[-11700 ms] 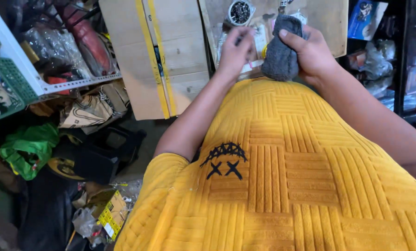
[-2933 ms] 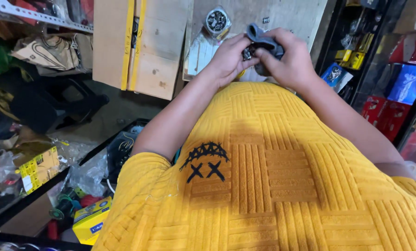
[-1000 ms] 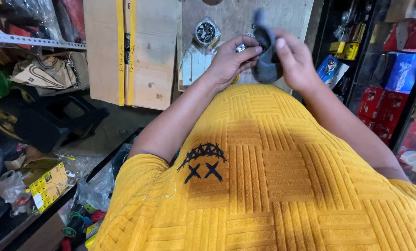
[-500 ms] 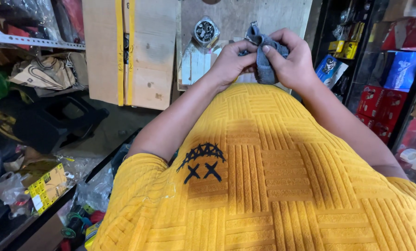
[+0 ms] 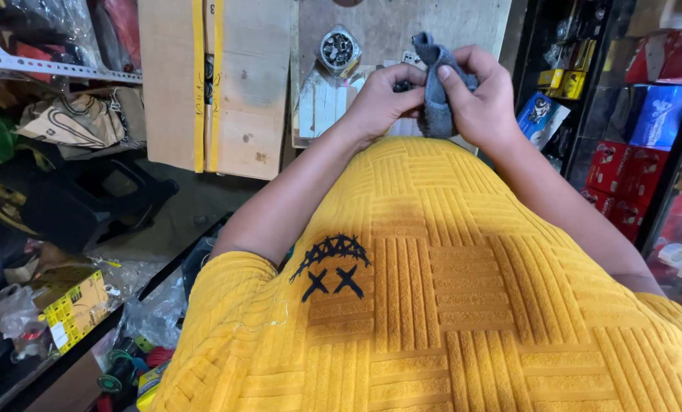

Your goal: The person wipes small metal hardware pieces with a gray cloth on a cluttered workbench. They then pick up a yellow-lidded container and place it on a shelf before retrieving a clear plastic box filled with screws and placing it on the workbench.

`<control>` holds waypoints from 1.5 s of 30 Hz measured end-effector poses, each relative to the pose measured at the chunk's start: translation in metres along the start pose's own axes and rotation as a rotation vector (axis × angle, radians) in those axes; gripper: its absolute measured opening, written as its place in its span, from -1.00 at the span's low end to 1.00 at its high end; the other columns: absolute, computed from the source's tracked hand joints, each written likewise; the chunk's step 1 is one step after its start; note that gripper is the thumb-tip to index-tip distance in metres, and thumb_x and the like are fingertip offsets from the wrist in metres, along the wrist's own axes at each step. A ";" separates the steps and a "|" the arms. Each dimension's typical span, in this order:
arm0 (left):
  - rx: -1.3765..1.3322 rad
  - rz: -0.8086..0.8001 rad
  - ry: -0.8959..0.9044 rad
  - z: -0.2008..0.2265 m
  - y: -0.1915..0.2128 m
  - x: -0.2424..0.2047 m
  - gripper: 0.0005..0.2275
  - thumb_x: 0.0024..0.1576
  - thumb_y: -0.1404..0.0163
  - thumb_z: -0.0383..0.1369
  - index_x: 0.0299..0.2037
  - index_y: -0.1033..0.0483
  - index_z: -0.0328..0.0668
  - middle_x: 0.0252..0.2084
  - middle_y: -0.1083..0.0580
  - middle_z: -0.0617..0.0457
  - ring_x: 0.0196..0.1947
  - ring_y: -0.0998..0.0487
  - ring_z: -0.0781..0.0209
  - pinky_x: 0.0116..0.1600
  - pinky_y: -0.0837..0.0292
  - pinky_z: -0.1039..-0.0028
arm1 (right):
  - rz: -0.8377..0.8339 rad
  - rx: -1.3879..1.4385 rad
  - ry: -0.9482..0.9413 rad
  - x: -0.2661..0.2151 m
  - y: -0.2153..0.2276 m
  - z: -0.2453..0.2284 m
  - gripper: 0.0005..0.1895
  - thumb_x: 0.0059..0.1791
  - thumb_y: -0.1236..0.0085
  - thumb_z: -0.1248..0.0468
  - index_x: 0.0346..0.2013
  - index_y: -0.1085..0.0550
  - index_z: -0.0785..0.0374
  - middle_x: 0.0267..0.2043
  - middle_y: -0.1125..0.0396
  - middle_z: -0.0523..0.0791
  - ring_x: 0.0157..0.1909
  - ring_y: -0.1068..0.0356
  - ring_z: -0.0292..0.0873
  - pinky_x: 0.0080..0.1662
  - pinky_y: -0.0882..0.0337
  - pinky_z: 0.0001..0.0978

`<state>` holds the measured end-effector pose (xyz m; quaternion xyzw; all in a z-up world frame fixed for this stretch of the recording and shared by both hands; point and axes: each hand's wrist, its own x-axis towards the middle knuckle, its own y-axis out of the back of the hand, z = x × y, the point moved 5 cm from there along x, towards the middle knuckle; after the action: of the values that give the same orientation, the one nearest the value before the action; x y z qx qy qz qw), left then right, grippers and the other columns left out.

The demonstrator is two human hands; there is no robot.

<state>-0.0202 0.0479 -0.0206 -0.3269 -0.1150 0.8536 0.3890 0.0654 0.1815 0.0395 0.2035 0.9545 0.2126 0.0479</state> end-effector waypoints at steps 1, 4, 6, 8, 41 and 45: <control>0.024 0.007 -0.008 0.002 0.000 0.000 -0.92 0.06 -0.22 -0.44 -0.35 -0.57 -0.18 -0.46 -0.49 0.10 -0.53 -0.45 0.36 -0.34 -0.55 0.56 | -0.045 0.058 0.017 0.000 -0.002 -0.002 -0.86 0.22 -0.08 0.27 -0.07 -0.42 0.31 -0.19 -0.31 -0.13 -0.15 -0.27 -0.24 -0.10 -0.31 -0.35; -0.003 0.009 0.023 -0.002 -0.001 0.000 -0.91 0.07 -0.20 -0.43 -0.38 -0.53 -0.16 -0.52 -0.46 0.10 -0.58 -0.41 0.37 -0.38 -0.50 0.57 | -0.057 0.098 0.069 -0.001 -0.001 -0.011 -0.75 0.21 -0.07 0.22 0.05 -0.41 0.38 -0.03 -0.34 -0.04 -0.02 -0.32 -0.16 0.02 -0.35 -0.30; -0.055 0.008 0.061 -0.006 0.002 0.000 -0.88 0.06 -0.21 -0.38 -0.39 -0.50 -0.13 -0.54 -0.46 0.09 -0.59 -0.41 0.38 -0.36 -0.52 0.56 | -0.026 0.080 0.105 0.000 0.002 -0.021 -0.72 0.19 -0.12 0.24 0.08 -0.43 0.42 0.06 -0.35 0.02 0.05 -0.36 -0.09 0.08 -0.38 -0.26; -0.158 -0.028 0.102 -0.009 0.004 0.002 -0.97 0.12 -0.12 -0.46 -0.31 -0.55 -0.22 -0.45 -0.51 0.04 -0.44 -0.52 0.27 -0.29 -0.52 0.56 | -0.025 0.048 0.111 0.000 0.006 -0.032 -0.67 0.13 -0.18 0.36 0.17 -0.39 0.42 0.09 -0.33 0.05 0.12 -0.34 -0.02 0.18 -0.37 -0.19; 0.310 0.501 0.162 -0.007 0.140 -0.011 -0.83 0.14 -0.16 -0.29 -0.16 -0.66 -0.17 -0.34 -0.57 0.15 -0.51 -0.38 0.42 -0.36 -0.37 0.57 | 0.204 -0.123 0.090 -0.025 0.018 0.003 -0.80 0.27 -0.05 0.30 -0.03 -0.50 0.44 -0.13 -0.37 -0.02 -0.07 -0.31 -0.10 -0.02 -0.32 -0.19; 0.332 0.519 0.168 -0.001 0.154 0.001 -0.80 0.14 -0.16 -0.28 -0.14 -0.64 -0.21 -0.50 -0.48 0.18 -0.62 -0.35 0.46 -0.46 -0.33 0.62 | 0.193 -0.130 0.059 -0.031 0.010 0.001 -0.82 0.28 -0.07 0.31 -0.01 -0.49 0.43 -0.13 -0.34 -0.04 -0.10 -0.26 -0.11 -0.08 -0.28 -0.19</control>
<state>-0.1105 -0.0549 -0.0911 -0.3468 0.1454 0.9014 0.2146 0.0977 0.1775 0.0436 0.2844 0.9157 0.2838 0.0121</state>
